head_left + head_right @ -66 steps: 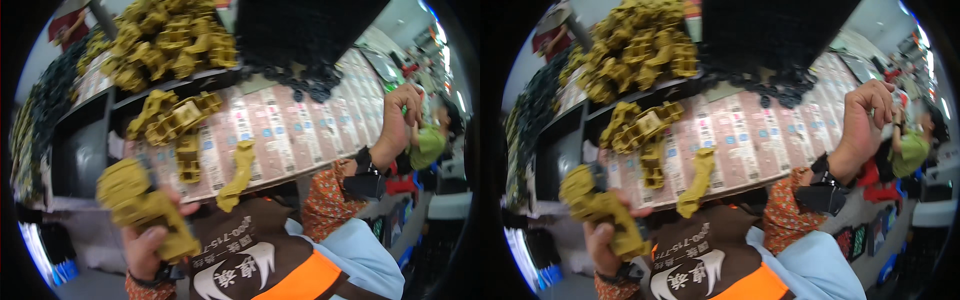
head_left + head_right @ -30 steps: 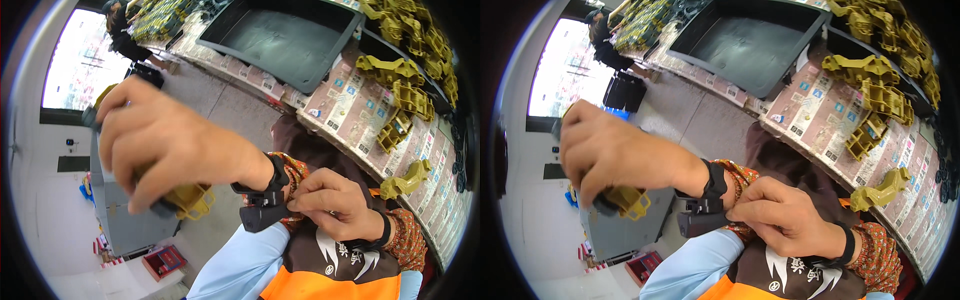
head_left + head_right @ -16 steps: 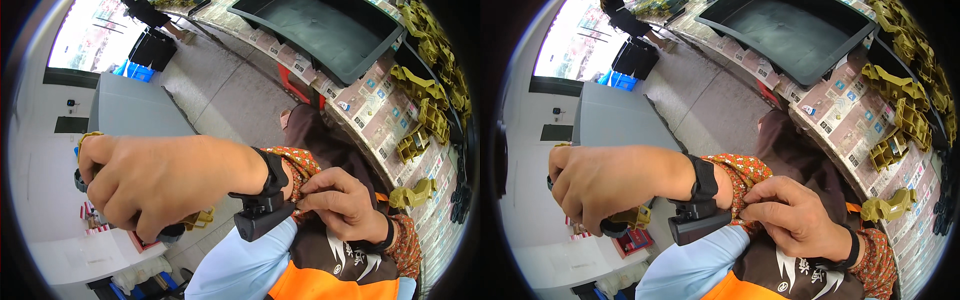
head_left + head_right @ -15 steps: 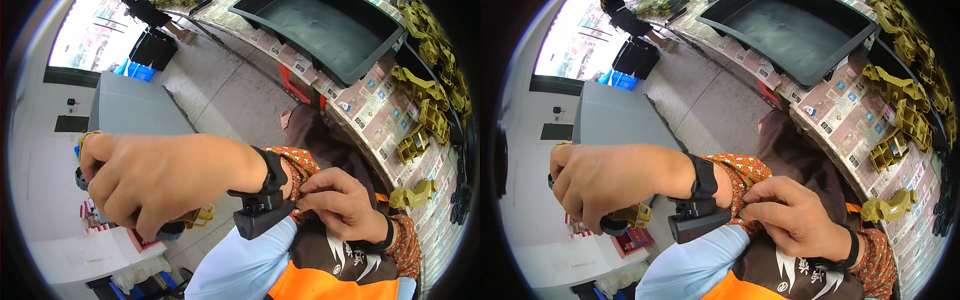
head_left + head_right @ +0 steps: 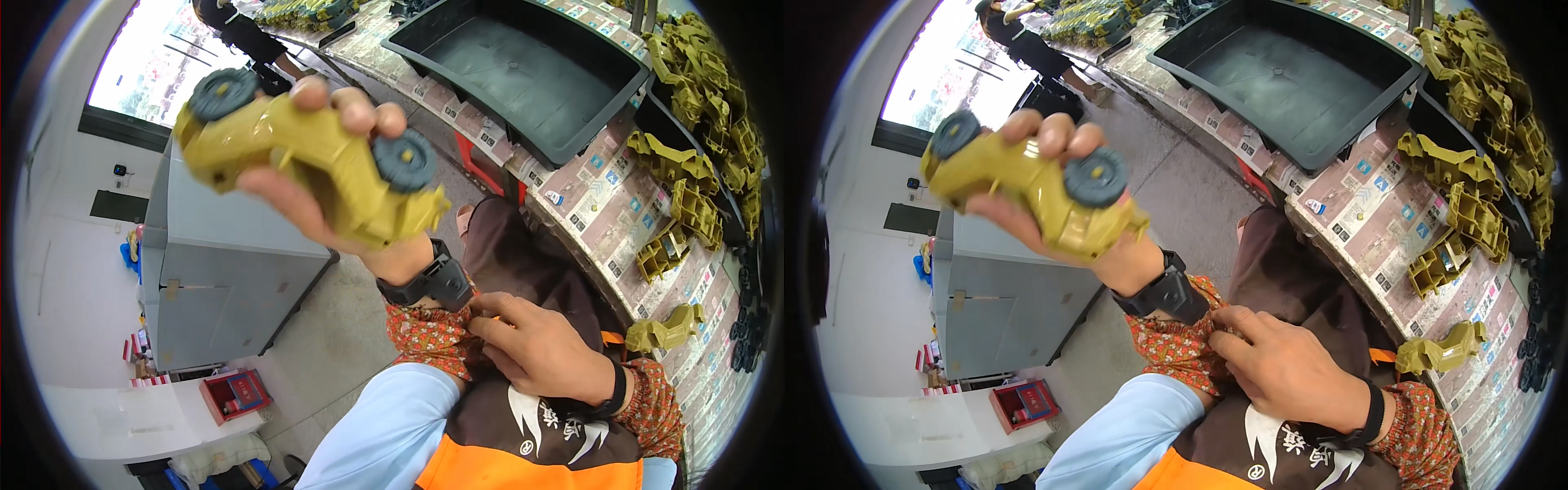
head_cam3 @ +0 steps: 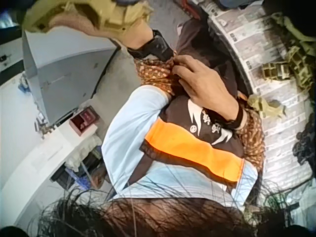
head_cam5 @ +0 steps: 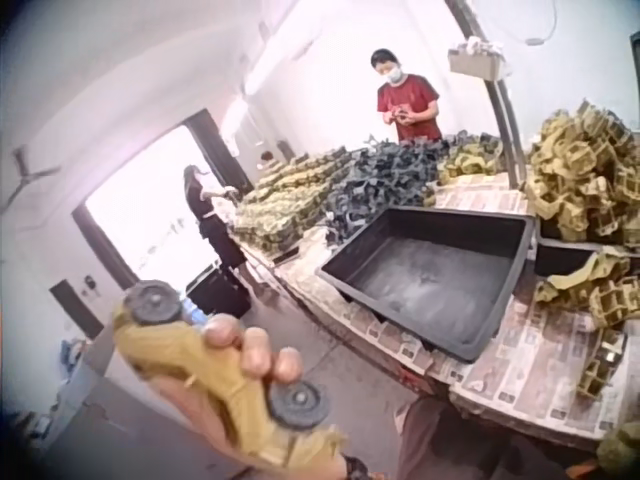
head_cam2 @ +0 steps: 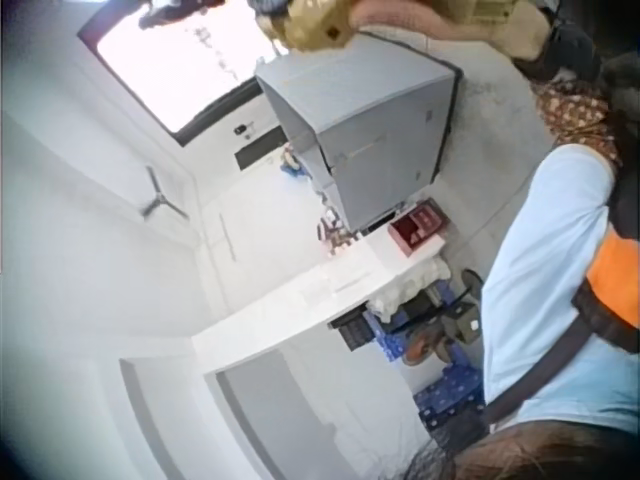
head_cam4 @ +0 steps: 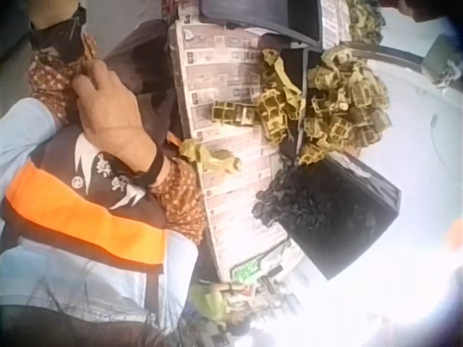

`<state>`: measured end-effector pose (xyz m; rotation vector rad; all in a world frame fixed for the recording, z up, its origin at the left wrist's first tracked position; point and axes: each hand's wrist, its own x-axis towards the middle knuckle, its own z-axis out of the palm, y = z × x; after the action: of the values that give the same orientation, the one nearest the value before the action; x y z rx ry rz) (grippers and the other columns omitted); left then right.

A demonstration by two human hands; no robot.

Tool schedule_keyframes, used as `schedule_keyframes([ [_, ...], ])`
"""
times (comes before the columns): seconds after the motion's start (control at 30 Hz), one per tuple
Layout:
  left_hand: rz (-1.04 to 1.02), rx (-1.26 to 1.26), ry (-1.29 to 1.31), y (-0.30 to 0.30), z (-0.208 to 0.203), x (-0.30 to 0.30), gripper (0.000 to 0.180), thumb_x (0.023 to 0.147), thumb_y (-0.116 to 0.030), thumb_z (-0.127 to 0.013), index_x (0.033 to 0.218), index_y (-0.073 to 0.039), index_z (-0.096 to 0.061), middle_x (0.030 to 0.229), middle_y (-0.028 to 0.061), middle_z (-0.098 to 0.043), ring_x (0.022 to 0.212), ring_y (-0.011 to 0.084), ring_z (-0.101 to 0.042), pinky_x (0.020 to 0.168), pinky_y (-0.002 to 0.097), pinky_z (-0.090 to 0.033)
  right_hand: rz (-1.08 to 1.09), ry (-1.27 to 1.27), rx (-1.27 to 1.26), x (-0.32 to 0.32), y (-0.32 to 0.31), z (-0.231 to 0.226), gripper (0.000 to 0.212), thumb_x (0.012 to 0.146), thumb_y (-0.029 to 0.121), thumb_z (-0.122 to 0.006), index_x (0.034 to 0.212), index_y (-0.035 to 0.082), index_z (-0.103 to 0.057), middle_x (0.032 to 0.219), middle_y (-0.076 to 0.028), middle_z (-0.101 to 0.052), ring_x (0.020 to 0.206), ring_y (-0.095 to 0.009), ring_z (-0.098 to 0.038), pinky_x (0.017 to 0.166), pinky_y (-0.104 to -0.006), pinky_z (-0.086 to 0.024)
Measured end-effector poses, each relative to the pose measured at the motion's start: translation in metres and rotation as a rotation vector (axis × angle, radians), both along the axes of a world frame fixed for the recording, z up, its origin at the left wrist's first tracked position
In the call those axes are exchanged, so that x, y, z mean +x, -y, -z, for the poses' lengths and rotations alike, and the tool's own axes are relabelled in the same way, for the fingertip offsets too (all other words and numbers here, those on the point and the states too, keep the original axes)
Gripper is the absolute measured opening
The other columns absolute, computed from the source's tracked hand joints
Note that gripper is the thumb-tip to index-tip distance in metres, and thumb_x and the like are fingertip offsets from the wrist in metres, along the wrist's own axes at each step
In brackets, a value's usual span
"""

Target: The person assembles yellow plastic toy truck bodies by inserting black wheels into the chassis. They repeatedly pick up a truck body, attach wheels one by one, and place the completed unit into a black bin. The process is repetitive and performed by hand without tools.

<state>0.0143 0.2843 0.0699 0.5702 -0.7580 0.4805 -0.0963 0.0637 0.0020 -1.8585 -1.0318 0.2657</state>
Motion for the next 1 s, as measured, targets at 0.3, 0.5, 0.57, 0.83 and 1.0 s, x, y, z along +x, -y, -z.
schedule_keyframes([
  [0.3,-0.913,0.317,-0.344,0.034,0.015,0.023,0.047,0.099,-0.030,-0.072,0.130,-0.004,-0.048,0.110,0.0142,-0.066,0.089,0.0219,-0.070,0.078,0.0352,-0.060,0.343,-0.632,0.377,0.006,-0.001,0.007,0.044,0.092,0.005,-0.074,0.131,0.003,-0.054,0.108,-0.007,-0.064,0.093,-0.012,-0.066,0.077,-0.0269,-0.054],
  [0.5,-1.348,0.720,-0.058,0.055,0.027,0.036,0.064,0.084,-0.023,-0.083,0.136,-0.007,-0.050,0.109,0.0117,-0.061,0.100,0.0282,-0.064,0.085,0.0393,-0.052,0.316,-0.962,0.588,0.017,-0.007,0.016,0.044,0.098,0.004,-0.069,0.138,0.003,-0.051,0.110,-0.002,-0.065,0.094,-0.009,-0.064,0.080,-0.0245,-0.055],
  [0.57,-1.419,0.851,0.027,0.063,0.025,0.035,0.068,0.077,-0.019,-0.084,0.136,-0.009,-0.052,0.107,0.0114,-0.061,0.099,0.0316,-0.064,0.083,0.0419,-0.052,0.315,-1.003,0.561,0.022,-0.004,0.016,0.042,0.099,0.006,-0.068,0.138,0.003,-0.052,0.110,-0.002,-0.065,0.093,-0.009,-0.064,0.081,-0.0253,-0.056],
  [0.83,-1.370,1.092,0.048,0.087,0.029,0.033,0.061,0.078,-0.018,-0.083,0.132,-0.013,-0.054,0.107,0.0110,-0.063,0.095,0.0328,-0.065,0.079,0.0437,-0.052,0.271,-1.237,0.658,0.029,0.001,0.037,0.036,0.103,0.012,-0.062,0.137,0.006,-0.054,0.113,-0.002,-0.066,0.093,-0.011,-0.064,0.087,-0.0278,-0.054],
  [1.0,-1.302,1.234,-0.140,0.090,0.040,0.040,0.052,0.083,-0.022,-0.083,0.127,-0.014,-0.055,0.106,0.0109,-0.066,0.095,0.0347,-0.067,0.076,0.0455,-0.053,0.263,-1.232,0.722,0.029,-0.002,0.042,0.035,0.103,0.012,-0.061,0.137,0.005,-0.054,0.116,-0.002,-0.066,0.098,-0.010,-0.063,0.086,-0.0288,-0.052],
])
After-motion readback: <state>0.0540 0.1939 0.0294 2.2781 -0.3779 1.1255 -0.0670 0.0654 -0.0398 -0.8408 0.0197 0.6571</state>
